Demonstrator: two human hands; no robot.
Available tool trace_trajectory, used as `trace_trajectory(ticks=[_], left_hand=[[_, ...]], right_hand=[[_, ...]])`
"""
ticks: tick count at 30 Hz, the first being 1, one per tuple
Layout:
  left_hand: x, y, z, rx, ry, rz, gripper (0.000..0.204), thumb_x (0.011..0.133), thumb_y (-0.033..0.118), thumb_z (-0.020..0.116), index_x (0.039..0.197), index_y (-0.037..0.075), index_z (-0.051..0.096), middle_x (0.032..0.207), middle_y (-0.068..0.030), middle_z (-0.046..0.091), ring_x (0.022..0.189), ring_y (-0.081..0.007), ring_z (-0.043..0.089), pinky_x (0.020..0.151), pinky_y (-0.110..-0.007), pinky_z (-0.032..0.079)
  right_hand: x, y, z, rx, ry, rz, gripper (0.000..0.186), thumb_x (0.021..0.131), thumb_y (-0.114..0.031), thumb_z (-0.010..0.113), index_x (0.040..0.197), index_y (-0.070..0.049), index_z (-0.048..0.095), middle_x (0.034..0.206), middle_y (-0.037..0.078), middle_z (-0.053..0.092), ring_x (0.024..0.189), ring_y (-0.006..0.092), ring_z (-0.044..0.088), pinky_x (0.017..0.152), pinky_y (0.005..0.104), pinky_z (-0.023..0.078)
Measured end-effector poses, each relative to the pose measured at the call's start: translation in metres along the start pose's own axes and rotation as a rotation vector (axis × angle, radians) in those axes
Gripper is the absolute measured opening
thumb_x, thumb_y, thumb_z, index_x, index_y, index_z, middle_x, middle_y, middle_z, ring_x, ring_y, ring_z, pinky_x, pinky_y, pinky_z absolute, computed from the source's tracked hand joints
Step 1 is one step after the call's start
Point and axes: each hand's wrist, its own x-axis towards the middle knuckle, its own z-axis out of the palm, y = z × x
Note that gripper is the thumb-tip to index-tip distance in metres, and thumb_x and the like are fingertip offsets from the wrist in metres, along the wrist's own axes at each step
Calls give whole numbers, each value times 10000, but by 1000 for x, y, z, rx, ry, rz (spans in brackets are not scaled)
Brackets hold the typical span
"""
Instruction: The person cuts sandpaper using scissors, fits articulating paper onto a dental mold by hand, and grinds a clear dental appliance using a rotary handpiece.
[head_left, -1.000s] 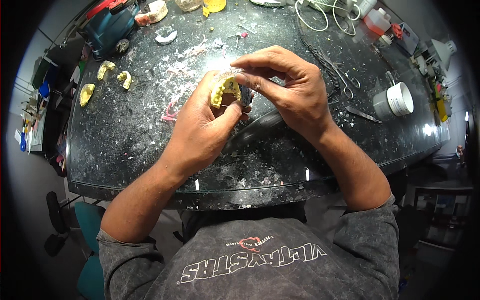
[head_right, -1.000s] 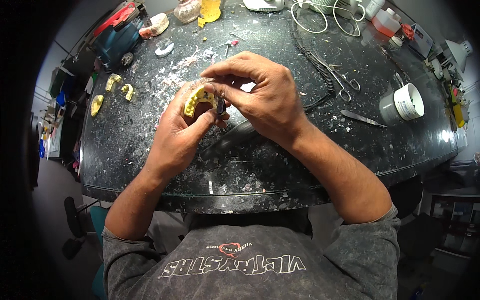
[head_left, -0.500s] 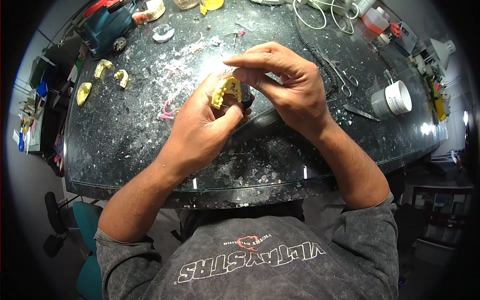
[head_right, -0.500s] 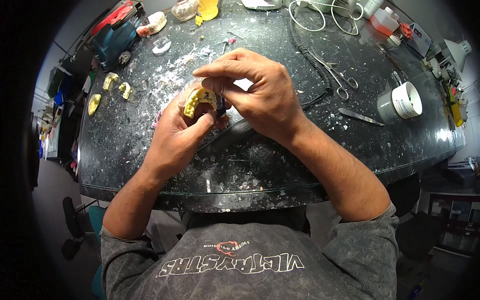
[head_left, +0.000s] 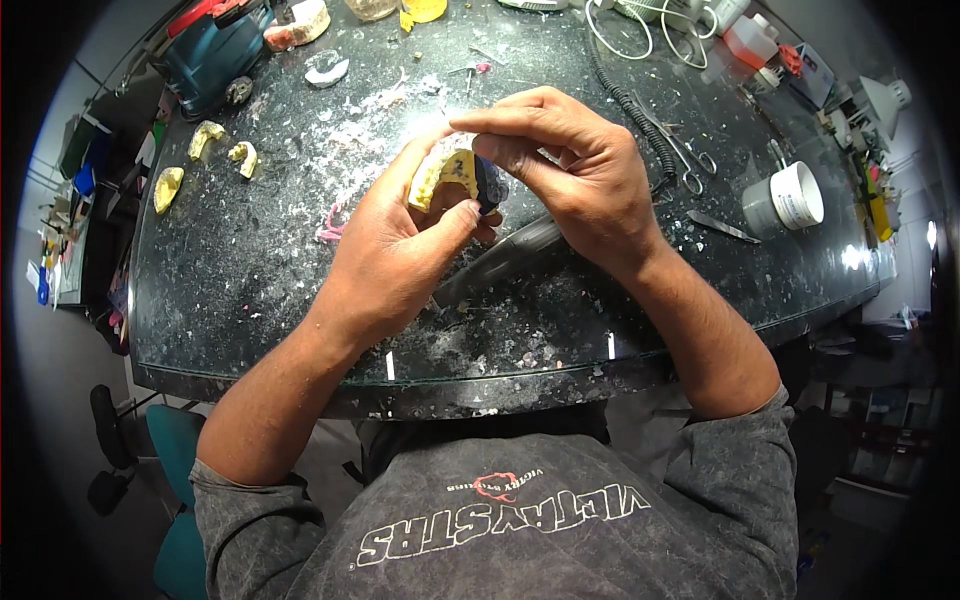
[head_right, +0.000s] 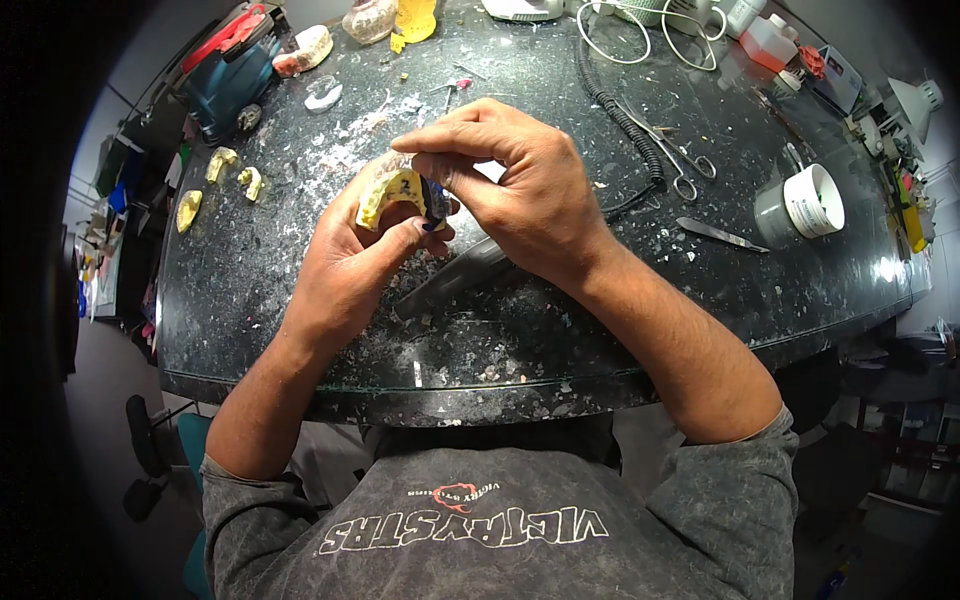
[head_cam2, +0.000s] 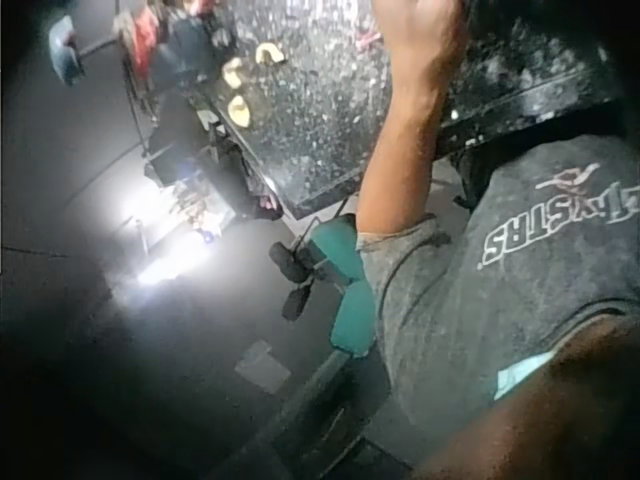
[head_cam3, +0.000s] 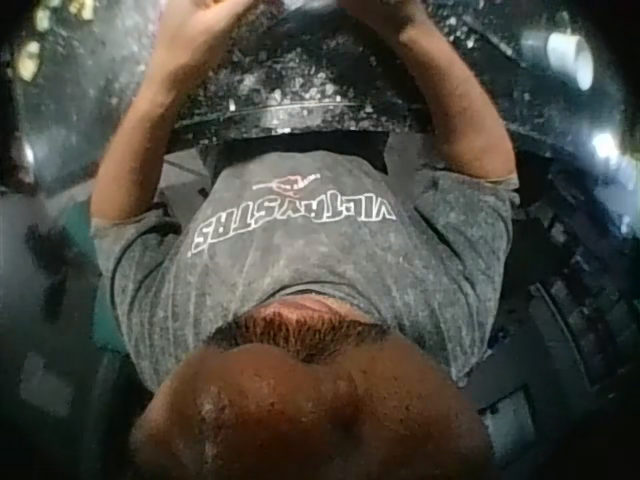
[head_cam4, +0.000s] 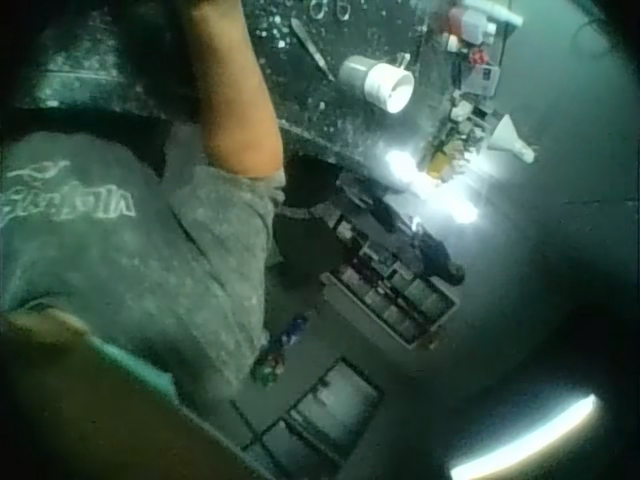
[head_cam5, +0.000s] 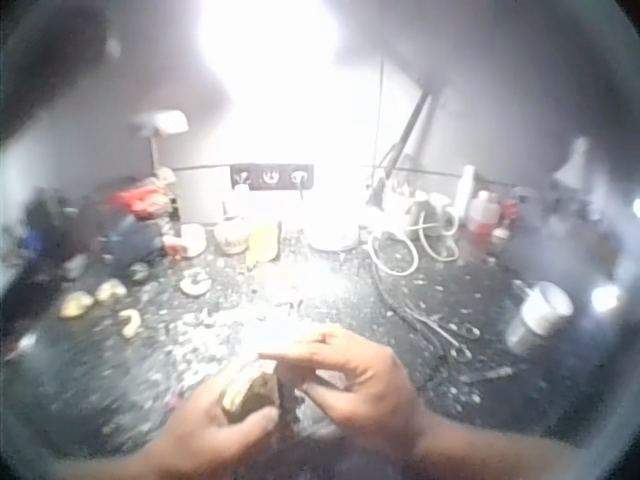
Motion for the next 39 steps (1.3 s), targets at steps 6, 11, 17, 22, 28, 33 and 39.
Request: trace_trajectory(ticks=[6, 11, 17, 22, 28, 33, 39], left_hand=[[-1, 1, 2, -32, 5, 68, 476, 956, 40, 582, 1393, -44, 412, 1163, -115, 613, 1023, -183, 654, 893, -332, 556], [0, 2, -1, 0, -29, 33, 495, 941, 19, 592, 1397, -49, 412, 1184, -119, 604, 1024, -183, 646, 893, -338, 559], [1, 5, -2, -89, -74, 81, 429, 1017, 169, 523, 1380, -45, 440, 1166, -114, 596, 1016, -162, 625, 861, -330, 549], [5, 10, 4, -238, -36, 18, 449, 1064, 288, 440, 1368, -43, 460, 1141, -121, 623, 1049, -180, 619, 860, -317, 517], [6, 7, 1, -86, 133, 146, 433, 1071, 295, 425, 1364, -20, 473, 1318, -130, 575, 1150, -142, 559, 916, -301, 457], [6, 12, 10, -166, 108, 150, 488, 1070, 369, 404, 1347, -22, 499, 1307, -167, 572, 1170, -180, 568, 945, -316, 462], [4, 12, -13, 42, 109, -47, 515, 1049, 497, 404, 977, 26, 599, 755, -17, 559, 674, -93, 498, 634, -250, 401]], right_hand=[[-1, 0, 2, -20, -5, -46, 202, 854, -12, 709, 1050, -48, 739, 967, 80, 700, 855, 145, 702, 774, 258, 583], [-1, 2, 5, -46, 18, -94, 182, 852, -28, 726, 1033, -29, 717, 955, 83, 698, 841, 156, 708, 748, 265, 579], [-1, -1, 4, -85, 33, -47, 147, 861, -101, 749, 961, -22, 675, 891, 64, 678, 755, 131, 676, 664, 242, 546], [-1, -3, 1, 33, 36, 231, 266, 927, -261, 718, 840, -40, 598, 715, 15, 600, 630, 69, 551, 562, 247, 456], [1, -15, -1, 77, -23, 402, 414, 986, -410, 614, 845, -27, 678, 662, 0, 594, 592, 55, 535, 526, 248, 437], [5, -25, -2, 404, -177, 553, 384, 1002, -375, 592, 938, -13, 703, 717, 9, 644, 583, 52, 593, 504, 189, 479], [4, -18, -5, 463, -132, 594, 360, 1011, -333, 583, 925, 3, 682, 687, 10, 610, 532, 56, 574, 481, 187, 472]])
